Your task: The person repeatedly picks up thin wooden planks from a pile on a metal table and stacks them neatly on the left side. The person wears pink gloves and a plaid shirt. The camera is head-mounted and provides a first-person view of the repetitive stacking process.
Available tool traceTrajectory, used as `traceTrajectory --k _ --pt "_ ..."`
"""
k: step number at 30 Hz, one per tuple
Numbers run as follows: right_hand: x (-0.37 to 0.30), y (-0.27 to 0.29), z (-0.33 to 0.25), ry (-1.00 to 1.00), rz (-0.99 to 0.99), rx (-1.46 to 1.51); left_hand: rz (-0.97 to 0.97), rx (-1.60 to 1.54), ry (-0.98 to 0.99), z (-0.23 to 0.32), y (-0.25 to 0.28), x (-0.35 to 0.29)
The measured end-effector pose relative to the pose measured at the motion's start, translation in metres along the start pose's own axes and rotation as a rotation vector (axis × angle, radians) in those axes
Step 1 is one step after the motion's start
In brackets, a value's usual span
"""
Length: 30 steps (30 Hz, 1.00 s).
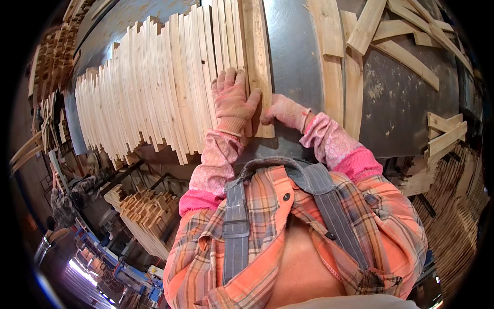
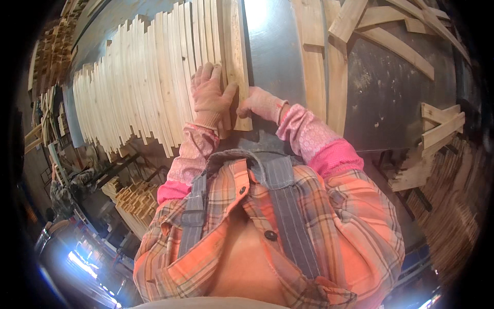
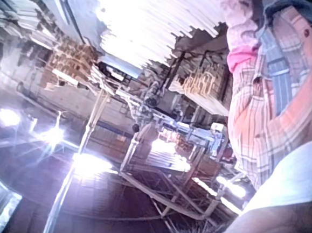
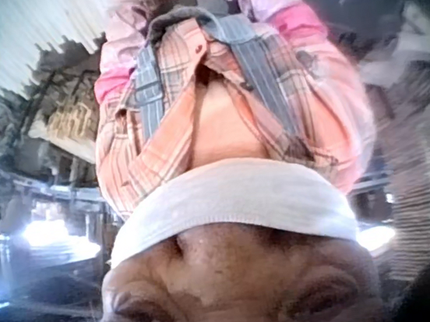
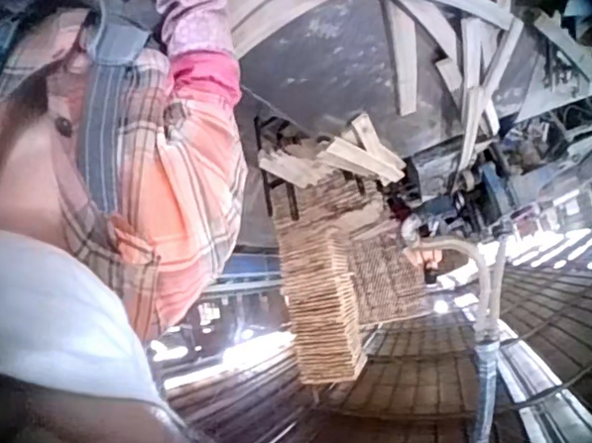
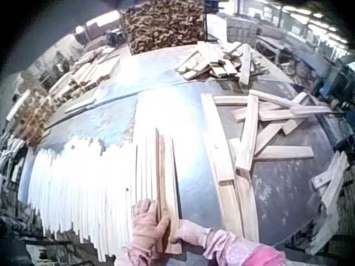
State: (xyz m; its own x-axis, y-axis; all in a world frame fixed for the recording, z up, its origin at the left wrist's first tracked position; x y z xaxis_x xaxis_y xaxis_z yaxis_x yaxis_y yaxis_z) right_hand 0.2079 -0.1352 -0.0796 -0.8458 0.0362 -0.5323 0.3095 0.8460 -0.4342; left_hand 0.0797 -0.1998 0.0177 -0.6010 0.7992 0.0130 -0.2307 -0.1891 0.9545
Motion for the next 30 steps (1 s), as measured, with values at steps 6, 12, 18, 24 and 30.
traceTrajectory --k 6,12,18,24,30 --pt "-0.015 0.029 -0.003 -0.083 0.339 -0.344 -0.097 0.108 0.077 0.012 0.0 -0.008" --pt "-0.017 0.015 -0.052 -0.038 0.406 -0.654 -0.103 0.121 -0.216 0.008 0.0 -0.022" --pt "0.008 0.0 -0.062 -0.165 0.495 -0.716 -0.169 -0.047 -0.155 -0.019 -0.003 -0.013" --pt "0.006 0.019 -0.046 0.093 0.479 -0.359 -0.165 -0.024 -0.001 -0.028 0.0 -0.016" --pt "-0.016 0.06 -0.026 0.267 0.242 0.365 -0.143 -0.07 0.012 -0.033 0.004 -0.017"
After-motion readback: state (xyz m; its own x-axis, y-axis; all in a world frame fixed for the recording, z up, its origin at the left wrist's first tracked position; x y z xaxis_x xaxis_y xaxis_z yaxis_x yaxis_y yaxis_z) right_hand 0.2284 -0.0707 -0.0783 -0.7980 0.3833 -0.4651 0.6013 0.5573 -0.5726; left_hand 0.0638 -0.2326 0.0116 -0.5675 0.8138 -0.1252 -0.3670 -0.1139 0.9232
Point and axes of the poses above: each hand's wrist, its own x-axis towards the middle knuckle, its own y-axis out of the back of the hand, z = x × y, the point moved 7 cm from there along x, towards the middle knuckle, and after that the axes turned 4 degrees about y, right-handed, at the moved point
